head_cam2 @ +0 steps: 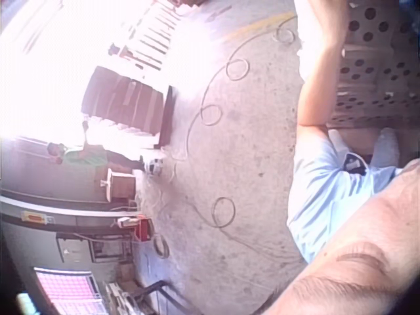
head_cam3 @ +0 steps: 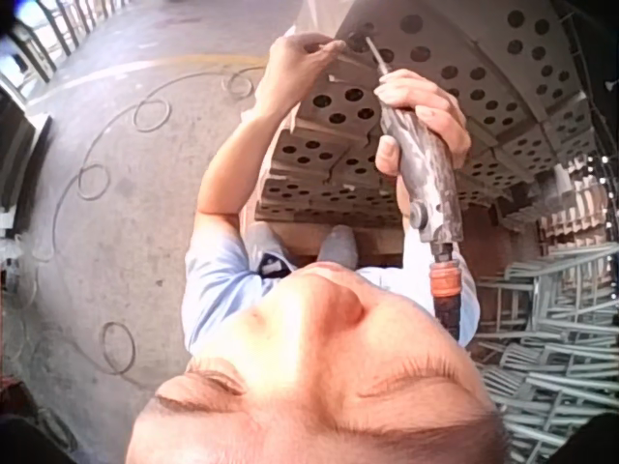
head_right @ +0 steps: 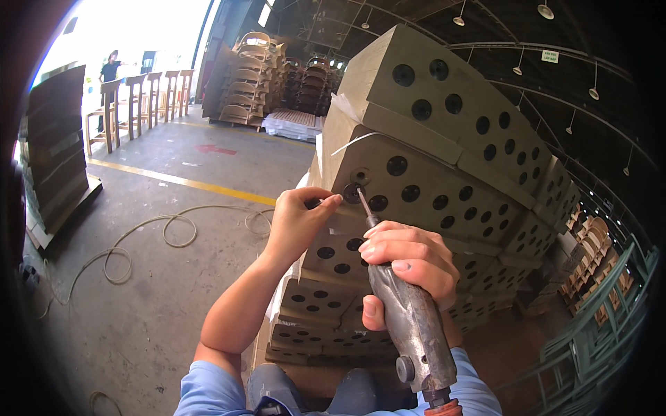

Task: The person uses a pneumatic screwdriver to fasten screws into pre-drilled holes on stacked cardboard crates. They repeatedly pick screws, align them with the tool, and drive them into the crate surfaces in a warehouse setting.

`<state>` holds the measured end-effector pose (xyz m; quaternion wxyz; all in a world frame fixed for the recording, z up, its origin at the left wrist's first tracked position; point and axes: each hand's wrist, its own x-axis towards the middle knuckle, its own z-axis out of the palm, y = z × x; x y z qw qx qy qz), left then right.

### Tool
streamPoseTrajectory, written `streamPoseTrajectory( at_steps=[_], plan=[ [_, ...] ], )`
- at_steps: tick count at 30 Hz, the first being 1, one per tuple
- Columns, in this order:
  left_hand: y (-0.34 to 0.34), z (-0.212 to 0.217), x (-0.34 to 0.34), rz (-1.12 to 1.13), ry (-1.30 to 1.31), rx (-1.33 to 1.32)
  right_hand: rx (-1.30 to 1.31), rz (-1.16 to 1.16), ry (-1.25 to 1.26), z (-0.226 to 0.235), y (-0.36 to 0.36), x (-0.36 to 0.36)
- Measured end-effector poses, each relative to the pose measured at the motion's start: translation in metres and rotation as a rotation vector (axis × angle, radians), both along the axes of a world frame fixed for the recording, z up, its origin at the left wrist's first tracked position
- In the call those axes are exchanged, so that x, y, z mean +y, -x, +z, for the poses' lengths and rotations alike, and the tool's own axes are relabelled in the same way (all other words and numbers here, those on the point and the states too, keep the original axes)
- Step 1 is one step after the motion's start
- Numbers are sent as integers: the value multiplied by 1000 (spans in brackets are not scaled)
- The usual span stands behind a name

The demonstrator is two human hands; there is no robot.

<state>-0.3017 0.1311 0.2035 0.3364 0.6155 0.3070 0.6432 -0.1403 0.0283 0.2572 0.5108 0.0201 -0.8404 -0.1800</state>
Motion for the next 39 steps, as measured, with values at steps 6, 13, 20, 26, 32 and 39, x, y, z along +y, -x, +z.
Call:
streamPoseTrajectory(
  at_steps=[6,13,20,26,32,39],
  plan=[
    [-5,14,6,55,-102,225,-33,30,4,8,-1,3],
    [2,30,16,33,-77,369,-241,80,6,35,-3,8],
    [6,61,28,234,-412,543,-313,66,20,39,-1,7],
    [-9,80,38,396,-741,1040,-245,61,58,32,4,4],
    [-8,97,27,462,-924,1269,-237,48,69,31,3,4],
    [-5,83,39,498,-942,1085,-214,38,60,28,6,4]
  ],
)
